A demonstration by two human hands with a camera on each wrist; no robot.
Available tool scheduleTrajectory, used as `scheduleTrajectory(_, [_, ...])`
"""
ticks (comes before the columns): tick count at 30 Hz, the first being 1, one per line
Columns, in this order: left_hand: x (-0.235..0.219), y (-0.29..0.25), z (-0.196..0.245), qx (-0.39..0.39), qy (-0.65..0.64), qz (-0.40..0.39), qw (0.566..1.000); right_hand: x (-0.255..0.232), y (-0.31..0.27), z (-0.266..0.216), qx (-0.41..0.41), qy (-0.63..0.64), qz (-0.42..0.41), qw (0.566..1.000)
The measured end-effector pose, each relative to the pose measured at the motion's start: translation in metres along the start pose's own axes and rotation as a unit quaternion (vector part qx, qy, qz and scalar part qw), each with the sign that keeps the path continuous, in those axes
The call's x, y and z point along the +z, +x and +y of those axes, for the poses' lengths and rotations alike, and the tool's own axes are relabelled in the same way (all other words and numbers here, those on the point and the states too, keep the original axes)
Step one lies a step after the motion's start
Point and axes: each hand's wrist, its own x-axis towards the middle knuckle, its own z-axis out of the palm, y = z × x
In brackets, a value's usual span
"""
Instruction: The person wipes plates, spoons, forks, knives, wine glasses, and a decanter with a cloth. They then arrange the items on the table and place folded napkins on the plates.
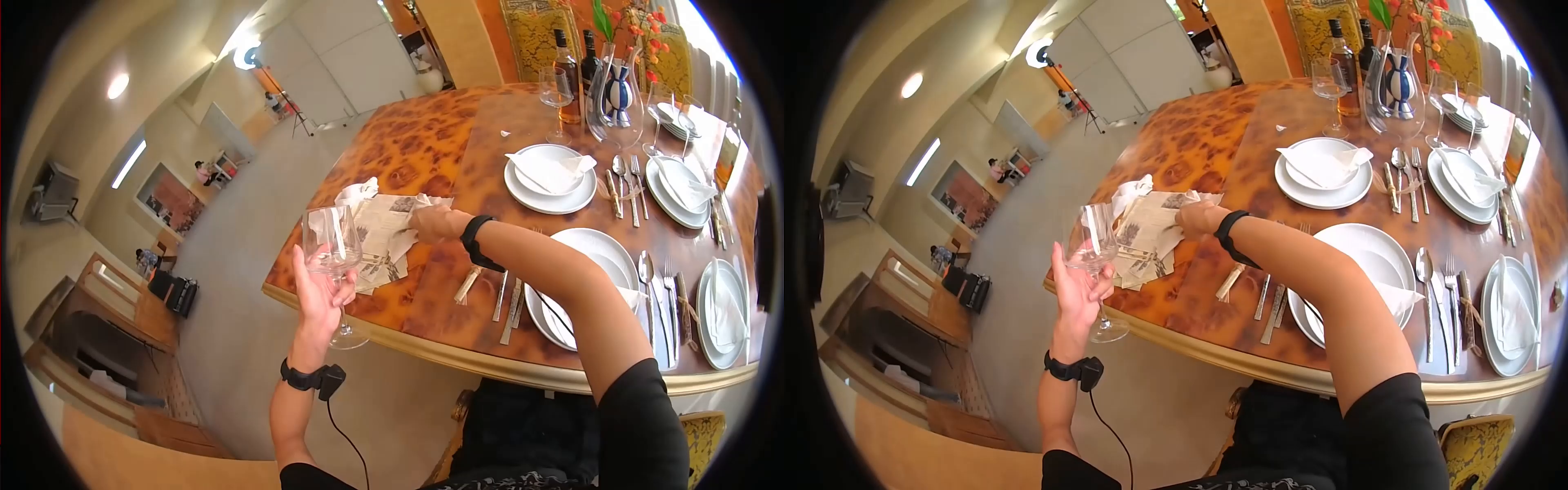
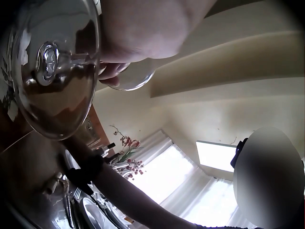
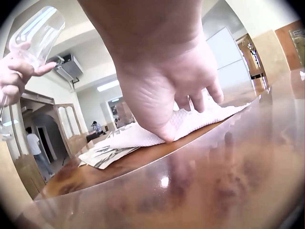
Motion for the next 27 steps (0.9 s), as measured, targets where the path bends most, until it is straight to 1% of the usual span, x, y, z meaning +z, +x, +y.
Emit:
scheduleTrajectory(2, [0.003, 0.006, -0.005, -0.011, -0.002, -0.009, 1.0, -0.034, -0.013, 0.004, 0.058, 0.142, -0.005, 0.988])
scheduleTrajectory(3, [0.006, 0.008, -0.008, -0.02, -0.006, -0.013, 1.0, -0.05, -0.025, 0.01, 0.065, 0.142, -0.004, 0.988])
scheduleTrajectory(4, [0.011, 0.01, -0.008, -0.021, -0.005, -0.021, 1.0, -0.067, -0.037, 0.017, 0.09, 0.245, 0.072, 0.963])
scheduleTrajectory(5, [0.019, 0.014, -0.008, -0.024, -0.005, -0.026, 0.999, -0.086, -0.051, 0.023, 0.112, 0.34, 0.151, 0.921])
scheduleTrajectory(6, [0.028, 0.019, -0.007, -0.026, -0.004, -0.034, 0.999, -0.105, -0.067, 0.03, 0.119, 0.335, 0.161, 0.921])
scheduleTrajectory(7, [0.037, 0.026, -0.008, -0.022, -0.002, -0.049, 0.999, -0.123, -0.084, 0.038, 0.133, 0.451, 0.18, 0.864])
scheduleTrajectory(8, [0.046, 0.033, -0.01, -0.028, 0.017, -0.06, 0.998, -0.141, -0.104, 0.044, 0.143, 0.56, 0.2, 0.791])
scheduleTrajectory(9, [0.057, 0.038, -0.012, -0.034, 0.037, -0.071, 0.996, -0.158, -0.126, 0.048, 0.149, 0.554, 0.216, 0.79])
scheduleTrajectory(11, [0.086, 0.043, -0.018, -0.034, 0.036, -0.108, 0.993, -0.189, -0.177, 0.047, 0.127, 0.635, 0.295, 0.702])
scheduleTrajectory(12, [0.101, 0.048, -0.023, -0.025, 0.037, -0.149, 0.988, -0.202, -0.203, 0.045, 0.095, 0.662, 0.299, 0.681])
scheduleTrajectory(13, [0.115, 0.053, -0.029, -0.016, 0.037, -0.19, 0.981, -0.21, -0.225, 0.043, 0.099, 0.654, 0.314, 0.681])
scheduleTrajectory(14, [0.128, 0.063, -0.035, -0.014, 0.048, -0.233, 0.971, -0.216, -0.245, 0.04, 0.074, 0.632, 0.354, 0.686])
scheduleTrajectory(16, [0.17, 0.066, -0.044, -0.013, 0.033, -0.265, 0.963, -0.221, -0.275, 0.042, 0.029, 0.581, 0.416, 0.699])
scheduleTrajectory(17, [0.191, 0.067, -0.047, -0.016, 0.016, -0.282, 0.959, -0.225, -0.289, 0.041, 0.032, 0.573, 0.426, 0.699])
scheduleTrajectory(19, [0.225, 0.071, -0.055, -0.019, -0.004, -0.305, 0.952, -0.23, -0.318, 0.036, 0.054, 0.409, 0.42, 0.808])
scheduleTrajectory(20, [0.241, 0.075, -0.058, -0.027, -0.034, -0.343, 0.938, -0.231, -0.328, 0.028, 0.013, 0.401, 0.412, 0.818])
scheduleTrajectory(21, [0.257, 0.079, -0.06, -0.036, -0.063, -0.38, 0.922, -0.227, -0.334, 0.027, -0.008, 0.259, 0.442, 0.859])
scheduleTrajectory(22, [0.269, 0.083, -0.064, -0.039, -0.078, -0.42, 0.903, -0.222, -0.339, 0.022, -0.012, 0.187, 0.446, 0.875])
scheduleTrajectory(23, [0.281, 0.085, -0.067, -0.038, -0.079, -0.431, 0.898, -0.217, -0.342, 0.018, -0.015, 0.115, 0.447, 0.887])
scheduleTrajectory(25, [0.313, 0.064, -0.063, -0.062, -0.173, -0.332, 0.925, -0.209, -0.336, 0.017, -0.02, 0.05, 0.494, 0.868])
scheduleTrajectory(26, [0.337, 0.044, -0.058, 0.006, -0.153, -0.272, 0.95, -0.212, -0.338, 0.014, -0.013, 0.004, 0.504, 0.863])
scheduleTrajectory(27, [0.341, 0.047, -0.058, 0.006, -0.155, -0.278, 0.948, -0.215, -0.34, 0.013, -0.018, 0.009, 0.5, 0.866])
